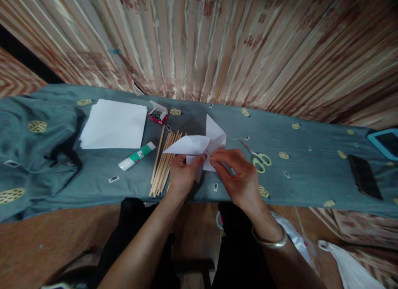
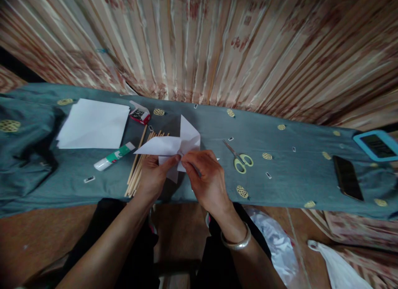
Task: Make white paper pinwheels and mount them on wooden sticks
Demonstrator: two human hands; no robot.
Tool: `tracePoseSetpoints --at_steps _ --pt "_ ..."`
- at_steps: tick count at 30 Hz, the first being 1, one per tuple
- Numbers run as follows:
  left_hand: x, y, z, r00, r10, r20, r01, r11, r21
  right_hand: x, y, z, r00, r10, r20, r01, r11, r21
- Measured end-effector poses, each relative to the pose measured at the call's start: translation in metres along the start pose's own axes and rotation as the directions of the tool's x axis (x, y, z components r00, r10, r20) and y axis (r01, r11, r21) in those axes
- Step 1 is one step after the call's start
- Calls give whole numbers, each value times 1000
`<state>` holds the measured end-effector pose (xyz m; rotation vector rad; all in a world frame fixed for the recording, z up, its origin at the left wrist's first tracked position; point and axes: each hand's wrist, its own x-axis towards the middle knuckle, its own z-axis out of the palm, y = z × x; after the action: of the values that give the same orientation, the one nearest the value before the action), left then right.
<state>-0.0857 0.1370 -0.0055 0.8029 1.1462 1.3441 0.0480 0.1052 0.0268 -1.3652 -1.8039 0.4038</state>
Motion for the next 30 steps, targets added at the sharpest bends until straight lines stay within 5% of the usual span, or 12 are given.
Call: tracePoseSetpoints --at_steps 7,30 --pt "-2 -2 0 1000 -28 8 28 1000 -5 2 12 6 996 58 -63 -55 997 46" --pt "-3 1 -2 999 -33 39 34 999 -4 6 26 10 966 246 78 -258 905 337"
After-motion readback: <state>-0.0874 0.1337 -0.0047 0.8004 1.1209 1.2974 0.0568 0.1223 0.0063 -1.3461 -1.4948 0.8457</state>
